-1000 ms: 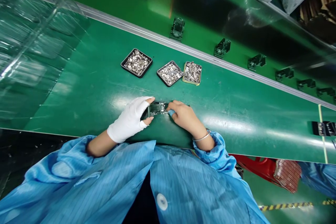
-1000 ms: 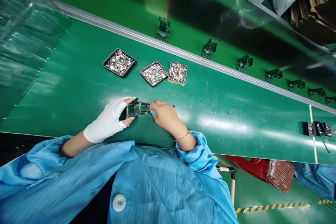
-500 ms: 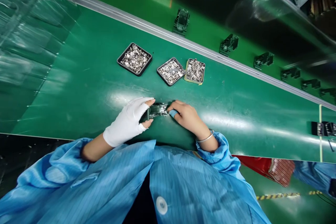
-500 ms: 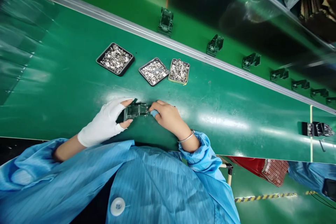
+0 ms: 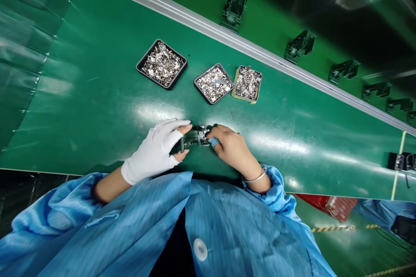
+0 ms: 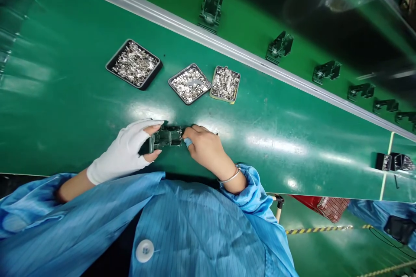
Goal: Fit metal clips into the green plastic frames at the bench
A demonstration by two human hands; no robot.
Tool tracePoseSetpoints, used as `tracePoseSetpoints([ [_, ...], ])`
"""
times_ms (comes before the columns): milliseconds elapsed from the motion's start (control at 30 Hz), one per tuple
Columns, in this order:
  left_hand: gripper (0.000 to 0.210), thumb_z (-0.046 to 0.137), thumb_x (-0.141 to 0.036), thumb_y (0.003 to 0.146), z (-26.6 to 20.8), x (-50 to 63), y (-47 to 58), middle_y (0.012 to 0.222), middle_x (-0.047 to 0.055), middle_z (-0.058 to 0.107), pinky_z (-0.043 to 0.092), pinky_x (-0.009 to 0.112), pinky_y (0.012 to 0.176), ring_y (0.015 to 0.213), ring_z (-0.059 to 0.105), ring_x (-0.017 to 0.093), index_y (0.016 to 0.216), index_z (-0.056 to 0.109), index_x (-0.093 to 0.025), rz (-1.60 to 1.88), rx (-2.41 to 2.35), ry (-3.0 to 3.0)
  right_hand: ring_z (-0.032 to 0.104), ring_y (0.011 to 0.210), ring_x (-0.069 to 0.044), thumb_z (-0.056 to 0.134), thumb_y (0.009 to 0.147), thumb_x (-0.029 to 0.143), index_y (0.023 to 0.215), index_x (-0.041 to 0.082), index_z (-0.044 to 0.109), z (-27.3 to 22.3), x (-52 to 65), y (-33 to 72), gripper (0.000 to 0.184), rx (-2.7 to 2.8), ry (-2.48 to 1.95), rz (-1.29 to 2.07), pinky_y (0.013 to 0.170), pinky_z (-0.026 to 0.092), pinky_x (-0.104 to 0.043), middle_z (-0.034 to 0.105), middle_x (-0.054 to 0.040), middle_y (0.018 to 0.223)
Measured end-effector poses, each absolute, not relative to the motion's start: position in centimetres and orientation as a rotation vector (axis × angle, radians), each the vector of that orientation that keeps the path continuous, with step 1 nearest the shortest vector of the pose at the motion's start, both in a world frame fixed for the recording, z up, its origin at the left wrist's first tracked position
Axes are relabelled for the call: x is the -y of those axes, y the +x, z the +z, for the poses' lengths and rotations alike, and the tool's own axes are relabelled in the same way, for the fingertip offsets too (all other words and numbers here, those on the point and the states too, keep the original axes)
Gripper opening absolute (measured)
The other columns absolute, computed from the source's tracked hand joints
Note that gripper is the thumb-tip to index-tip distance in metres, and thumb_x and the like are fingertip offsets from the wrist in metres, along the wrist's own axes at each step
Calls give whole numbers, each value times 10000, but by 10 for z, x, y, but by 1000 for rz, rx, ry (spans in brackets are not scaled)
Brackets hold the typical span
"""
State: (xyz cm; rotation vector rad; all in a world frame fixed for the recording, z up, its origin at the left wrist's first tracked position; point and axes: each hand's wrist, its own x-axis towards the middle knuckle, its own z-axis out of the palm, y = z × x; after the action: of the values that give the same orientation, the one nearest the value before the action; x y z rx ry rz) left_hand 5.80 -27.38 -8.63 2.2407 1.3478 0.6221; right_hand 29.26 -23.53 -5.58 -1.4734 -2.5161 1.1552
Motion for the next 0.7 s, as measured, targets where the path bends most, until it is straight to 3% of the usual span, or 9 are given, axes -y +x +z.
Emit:
tracePoseSetpoints([
  [333, 486, 565, -306, 843, -88, 273, 57, 1275, 143, 578, 471, 466, 1003, 1186, 559, 306, 1304, 486, -176, 689, -1346, 2244, 606, 916, -206, 477, 796, 57, 998, 218, 637, -55, 239, 290, 304, 2554, -1529, 1090, 698, 455, -277, 641, -43, 960],
  [433, 441, 594, -312, 840, -88, 272, 58, 1238, 147, 599, 496, 462, 972, 1151, 587, 300, 1244, 489, -168, 728, -1345, 2234, 619, 914, -179, 493, 839, 91, 1000, 224, 659, -61, 237, 299, 267, 2390, -1381, 1142, 776, 474, -286, 665, -27, 978],
  [567, 380, 645, -350, 821, -91, 273, 60, 1260, 136, 602, 507, 460, 965, 1156, 601, 284, 1121, 475, -189, 901, -1377, 2119, 592, 1072, -204, 542, 910, 235, 967, 226, 698, -68, 232, 306, 166, 2134, -1280, 962, 969, 430, -386, 675, -56, 1117],
  [700, 472, 653, -409, 810, -93, 278, 62, 1344, 164, 548, 484, 487, 1001, 1238, 549, 300, 1176, 444, -198, 993, -1327, 2073, 636, 898, -171, 576, 907, 318, 877, 198, 663, -67, 235, 290, 152, 1992, -1183, 1025, 864, 489, -339, 688, -49, 928],
])
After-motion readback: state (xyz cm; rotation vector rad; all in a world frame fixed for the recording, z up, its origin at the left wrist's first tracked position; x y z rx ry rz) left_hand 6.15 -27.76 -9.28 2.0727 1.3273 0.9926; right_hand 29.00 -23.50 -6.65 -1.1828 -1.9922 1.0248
